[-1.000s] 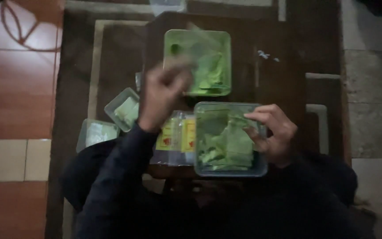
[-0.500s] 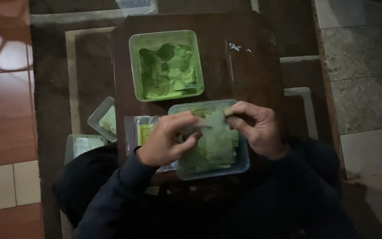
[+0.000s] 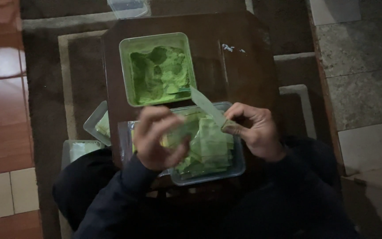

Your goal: The person fills small transparent plastic bags with green powder from a plastic container using a spoon and then places the filled bags into another plastic container.

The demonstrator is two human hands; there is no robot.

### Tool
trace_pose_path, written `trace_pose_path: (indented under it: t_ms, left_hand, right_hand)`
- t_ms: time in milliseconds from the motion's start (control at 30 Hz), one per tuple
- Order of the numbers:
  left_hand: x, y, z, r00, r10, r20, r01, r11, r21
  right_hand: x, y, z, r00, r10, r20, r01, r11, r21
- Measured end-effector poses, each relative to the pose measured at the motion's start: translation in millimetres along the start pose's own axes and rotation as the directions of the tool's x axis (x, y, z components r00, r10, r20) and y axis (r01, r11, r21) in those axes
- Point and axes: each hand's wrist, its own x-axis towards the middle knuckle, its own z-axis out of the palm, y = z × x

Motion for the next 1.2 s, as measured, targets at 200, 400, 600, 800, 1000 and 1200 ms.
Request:
trace_pose_path:
  t_ms: [200, 400, 600, 800, 1000, 1200]
  left_hand:
    - [21, 32, 23, 0.973, -0.057, 0.222, 0.090, 0.986, -0.143]
    - [11, 36, 25, 0.946, -0.225, 0.235, 0.279, 0.933, -0.226]
    - [14, 35, 24, 0.949, -0.197, 0.246, 0.236, 0.962, -0.140]
    - [18, 32, 22, 0.951, -0.215, 0.220, 0.251, 0.956, -0.151]
    - [12, 28, 25, 0.951, -0.213, 0.226, 0.249, 0.958, -0.145]
    - [19, 27, 19, 0.949, -0.093, 0.300, 0.130, 0.986, -0.105]
  right_hand:
    - [-4, 9, 6, 0.999, 0.000, 0.038, 0.001, 1.000, -0.032]
    - [-2, -2, 13, 0.997, -0.072, 0.027, 0.077, 0.953, -0.294]
    - [-6, 11, 11, 0.991, -0.113, 0.067, 0.129, 0.927, -0.351]
    - [-5, 7, 10, 0.999, -0.041, 0.034, 0.043, 0.998, -0.055]
    - [-7, 6, 8, 1.000, 0.020, -0.019, -0.021, 0.999, -0.037]
    - [-11, 16, 4, 1.000, 0.017, -0.014, -0.016, 0.997, 0.076]
